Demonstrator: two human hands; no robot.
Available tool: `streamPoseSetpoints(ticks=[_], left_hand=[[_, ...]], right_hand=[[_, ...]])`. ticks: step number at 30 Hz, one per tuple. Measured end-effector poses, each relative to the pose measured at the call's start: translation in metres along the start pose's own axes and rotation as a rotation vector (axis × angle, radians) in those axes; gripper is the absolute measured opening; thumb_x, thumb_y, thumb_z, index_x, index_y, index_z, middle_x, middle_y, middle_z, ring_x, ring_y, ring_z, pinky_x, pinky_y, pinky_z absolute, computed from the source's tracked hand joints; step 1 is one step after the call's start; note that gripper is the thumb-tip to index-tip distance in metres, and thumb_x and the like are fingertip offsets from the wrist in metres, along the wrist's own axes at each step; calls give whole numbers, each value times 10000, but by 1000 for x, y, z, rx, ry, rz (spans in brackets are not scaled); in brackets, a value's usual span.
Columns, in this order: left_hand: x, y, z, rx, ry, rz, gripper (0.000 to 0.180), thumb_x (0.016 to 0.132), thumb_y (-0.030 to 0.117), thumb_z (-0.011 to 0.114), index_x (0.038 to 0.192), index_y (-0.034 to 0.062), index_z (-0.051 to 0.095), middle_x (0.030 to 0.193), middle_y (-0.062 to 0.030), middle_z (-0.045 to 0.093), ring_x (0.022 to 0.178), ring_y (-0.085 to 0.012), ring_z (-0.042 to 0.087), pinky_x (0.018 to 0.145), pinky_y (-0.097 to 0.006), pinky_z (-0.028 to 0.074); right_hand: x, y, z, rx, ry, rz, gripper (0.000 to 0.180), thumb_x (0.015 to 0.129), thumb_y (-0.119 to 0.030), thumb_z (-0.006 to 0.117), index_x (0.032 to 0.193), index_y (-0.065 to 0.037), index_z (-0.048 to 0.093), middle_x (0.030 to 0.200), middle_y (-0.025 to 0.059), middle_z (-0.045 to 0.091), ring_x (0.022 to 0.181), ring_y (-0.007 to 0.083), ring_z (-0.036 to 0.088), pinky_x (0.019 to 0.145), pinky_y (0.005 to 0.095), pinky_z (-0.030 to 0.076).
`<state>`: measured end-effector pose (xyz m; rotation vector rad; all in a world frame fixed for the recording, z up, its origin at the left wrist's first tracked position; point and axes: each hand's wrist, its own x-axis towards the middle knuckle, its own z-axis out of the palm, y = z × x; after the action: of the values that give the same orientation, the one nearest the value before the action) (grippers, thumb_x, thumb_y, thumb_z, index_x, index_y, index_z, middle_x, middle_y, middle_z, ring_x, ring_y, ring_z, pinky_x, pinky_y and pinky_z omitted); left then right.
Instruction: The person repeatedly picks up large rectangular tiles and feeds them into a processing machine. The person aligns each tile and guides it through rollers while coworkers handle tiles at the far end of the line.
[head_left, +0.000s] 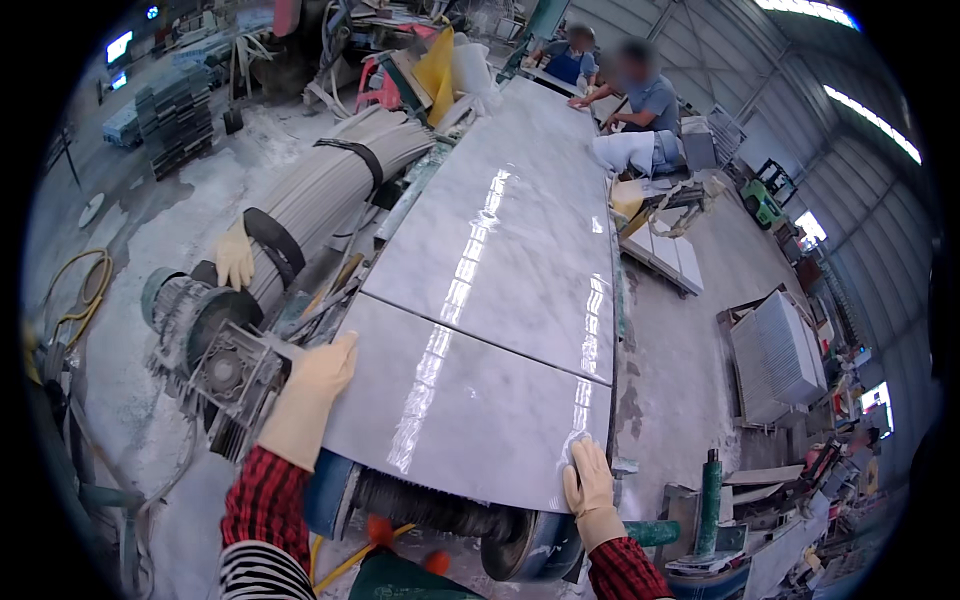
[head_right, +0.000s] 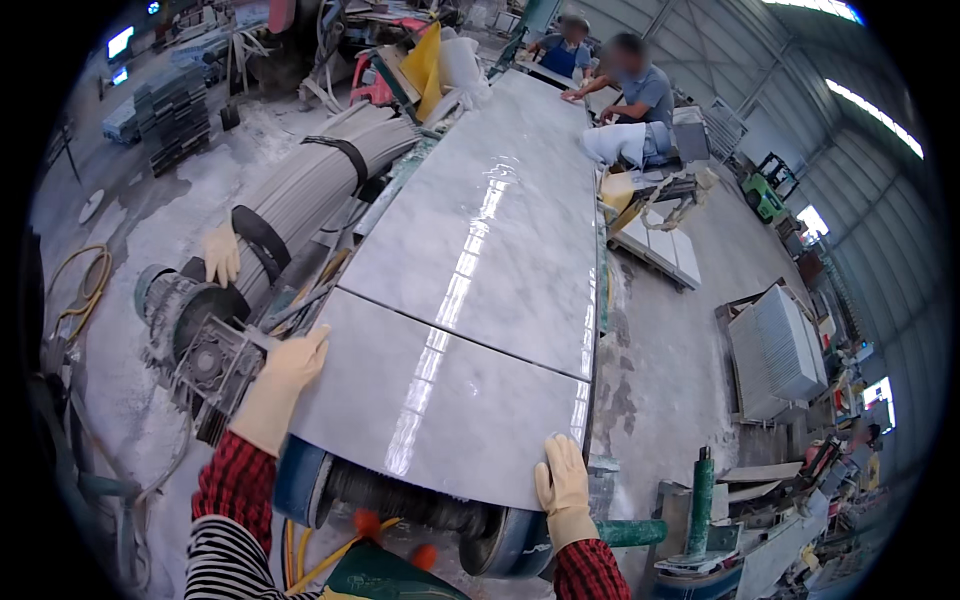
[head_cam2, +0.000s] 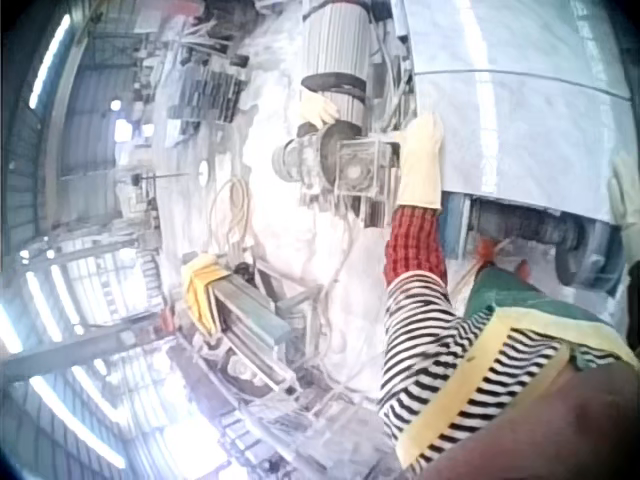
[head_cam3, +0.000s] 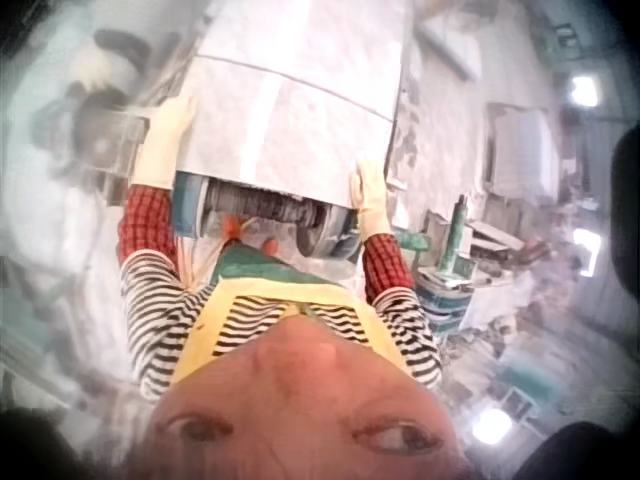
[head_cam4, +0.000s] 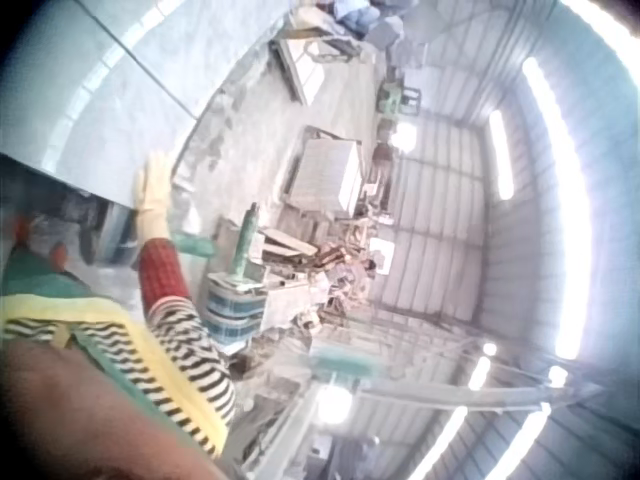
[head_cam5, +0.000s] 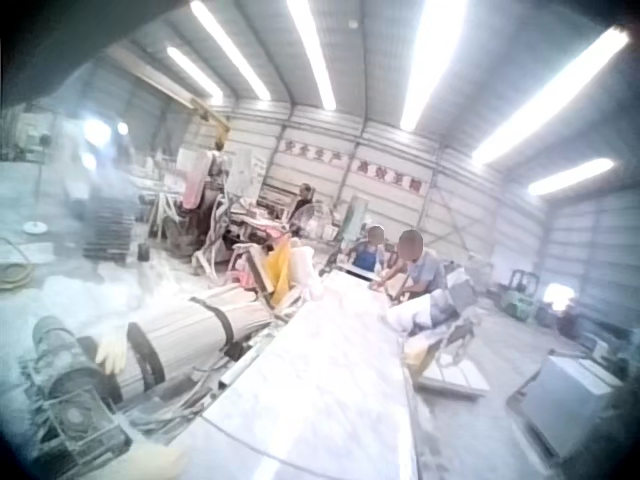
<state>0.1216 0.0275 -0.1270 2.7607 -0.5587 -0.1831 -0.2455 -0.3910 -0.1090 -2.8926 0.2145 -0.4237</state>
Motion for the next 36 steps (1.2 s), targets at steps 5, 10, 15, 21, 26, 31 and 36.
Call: streamPoseSetpoints(ticks=[5, 10, 15, 21, 26, 31, 36], left_hand=[[-169, 33, 3, -535, 0, -192, 382, 1080, 320, 554, 1447, 226, 603, 769, -232, 694, 717, -437, 700, 675, -530, 556], [-299, 10, 25, -505, -35, -219, 446, 1062, 235, 605, 1504, 229, 548, 814, -213, 708, 740, -412, 695, 684, -506, 546], [-309, -11, 48, -688, -117, -152, 363, 1092, 270, 548, 1446, 204, 590, 779, -112, 729, 737, -289, 729, 717, -382, 578], [-240, 1, 20, -666, -241, -254, 441, 1076, 392, 512, 965, 0, 680, 835, -124, 793, 779, -278, 771, 749, -392, 603], [-221, -20, 33, -1023, -353, -350, 455, 1103, 388, 468, 939, 17, 676, 808, -125, 790, 720, -232, 760, 702, -341, 606], [-223, -27, 31, -1115, -417, -371, 428, 1111, 390, 483, 1029, 15, 673, 832, -132, 782, 701, -224, 756, 673, -333, 610], [-215, -20, -13, -964, 4, -340, 349, 1106, 325, 482, 1294, 40, 555, 864, -142, 787, 726, -240, 766, 666, -353, 608]], right_hand=[[-15, 18, 16, -56, 130, -91, 493, 939, -164, 675, 1384, 31, 589, 1397, 300, 607, 1314, 509, 548, 1178, 549, 419], [-17, 3, 24, 82, 159, 34, 440, 955, -147, 657, 1354, 32, 617, 1349, 302, 631, 1306, 479, 570, 1158, 526, 438], [-63, -10, 36, 0, 75, 24, 477, 1003, -147, 592, 1438, 45, 567, 1509, 319, 538, 1408, 520, 477, 1228, 545, 353], [-90, -3, 33, -30, -49, 120, 525, 1036, -174, 585, 1528, -5, 518, 1608, 275, 468, 1506, 452, 413, 1271, 486, 313], [-90, 6, 42, -37, -24, 136, 512, 1031, -154, 600, 1517, -7, 534, 1582, 267, 503, 1499, 434, 438, 1264, 466, 335], [-91, -4, 37, -29, -47, 190, 504, 1025, -140, 604, 1509, -12, 541, 1574, 255, 515, 1501, 425, 440, 1269, 459, 332], [-92, -11, 29, -22, -116, 256, 518, 1019, -128, 612, 1523, -34, 535, 1596, 233, 503, 1518, 392, 433, 1276, 432, 328]])
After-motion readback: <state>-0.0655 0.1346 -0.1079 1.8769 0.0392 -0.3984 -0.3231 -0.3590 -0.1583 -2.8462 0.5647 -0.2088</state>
